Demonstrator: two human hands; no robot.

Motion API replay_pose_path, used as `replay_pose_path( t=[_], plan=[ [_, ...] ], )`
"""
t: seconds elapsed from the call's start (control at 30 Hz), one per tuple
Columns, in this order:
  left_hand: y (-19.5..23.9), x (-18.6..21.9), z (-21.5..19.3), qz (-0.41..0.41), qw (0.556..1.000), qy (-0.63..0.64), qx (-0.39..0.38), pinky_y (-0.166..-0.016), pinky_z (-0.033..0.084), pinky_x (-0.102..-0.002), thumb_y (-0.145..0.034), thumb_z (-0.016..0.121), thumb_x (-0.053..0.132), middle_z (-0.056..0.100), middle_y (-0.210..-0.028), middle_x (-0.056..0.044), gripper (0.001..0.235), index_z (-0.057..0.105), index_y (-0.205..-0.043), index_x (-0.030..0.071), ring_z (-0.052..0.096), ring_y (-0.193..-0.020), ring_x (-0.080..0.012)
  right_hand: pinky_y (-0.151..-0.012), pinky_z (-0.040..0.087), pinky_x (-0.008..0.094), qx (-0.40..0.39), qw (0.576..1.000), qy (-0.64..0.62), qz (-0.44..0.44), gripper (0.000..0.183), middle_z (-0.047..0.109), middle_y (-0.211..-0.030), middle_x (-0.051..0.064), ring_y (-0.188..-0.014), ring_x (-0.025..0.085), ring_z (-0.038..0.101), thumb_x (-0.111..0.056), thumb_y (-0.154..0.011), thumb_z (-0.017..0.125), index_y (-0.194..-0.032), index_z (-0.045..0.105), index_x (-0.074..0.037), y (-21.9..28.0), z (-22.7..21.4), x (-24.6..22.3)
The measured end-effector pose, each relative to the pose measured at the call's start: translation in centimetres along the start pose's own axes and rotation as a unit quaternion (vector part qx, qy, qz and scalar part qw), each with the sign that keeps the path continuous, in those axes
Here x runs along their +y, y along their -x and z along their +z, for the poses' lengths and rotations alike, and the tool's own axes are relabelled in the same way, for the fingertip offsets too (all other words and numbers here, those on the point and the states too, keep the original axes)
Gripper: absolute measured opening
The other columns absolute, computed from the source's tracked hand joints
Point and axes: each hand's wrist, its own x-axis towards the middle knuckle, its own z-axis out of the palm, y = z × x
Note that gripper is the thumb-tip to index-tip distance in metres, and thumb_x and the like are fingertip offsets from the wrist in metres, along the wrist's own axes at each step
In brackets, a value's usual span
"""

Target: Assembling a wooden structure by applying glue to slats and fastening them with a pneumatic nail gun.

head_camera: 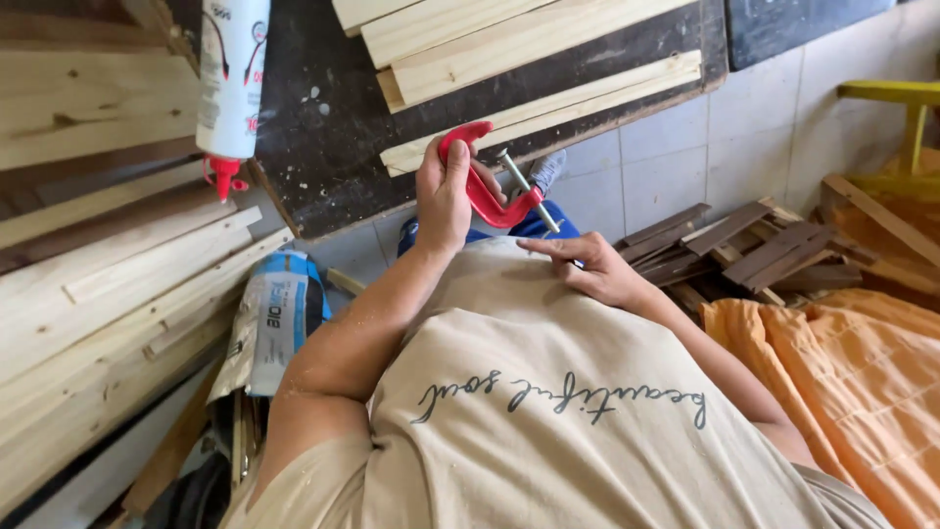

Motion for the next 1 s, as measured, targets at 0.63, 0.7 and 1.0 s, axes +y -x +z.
replay_pose_path(
  t=[0.63, 0.7, 1.0],
  plan=[
    [-1.2, 0.5, 1.9, -0.004, 0.998, -0.053, -0.024, -0.078, 0.065, -0.032, -0.117, 0.033, 0.036, 0.075, -0.083, -0.005, 0.026, 0.050, -0.122, 0.017, 0.077, -0.072, -0.0200, -0.062, 0.041, 0.030, 0.071, 0.996, -0.060, -0.019, 0.063, 0.053, -0.070, 0.002, -0.063, 0.014, 0.048, -0.024, -0.109, 0.033, -0.168, 0.029, -0.004, 4.5, -2.2, 7.7],
    [-1.5, 0.0, 2.0, -0.009, 0.999, -0.037, -0.018, -0.079, 0.065, -0.032, -0.117, 0.032, 0.037, 0.075, -0.082, -0.005, 0.027, 0.049, -0.122, 0.018, 0.077, -0.072, -0.0207, -0.064, 0.048, 0.031, 0.016, 0.999, -0.013, -0.036, 0.063, 0.058, -0.068, 0.003, -0.063, 0.013, 0.053, -0.029, -0.100, 0.053, -0.156, 0.051, 0.000, 3.9, -1.5, 6.1],
    [-2.0, 0.0, 2.7, 0.006, 0.999, -0.041, -0.010, -0.075, 0.066, -0.032, -0.117, 0.032, 0.038, 0.074, -0.079, -0.006, 0.026, 0.048, -0.121, 0.017, 0.076, -0.069, -0.0221, -0.059, 0.046, 0.031, 0.014, 0.997, -0.021, -0.067, 0.093, 0.061, -0.072, 0.005, -0.062, 0.014, 0.056, -0.063, -0.098, 0.059, -0.160, 0.044, 0.005, 4.0, -2.2, 8.8]
  ],
)
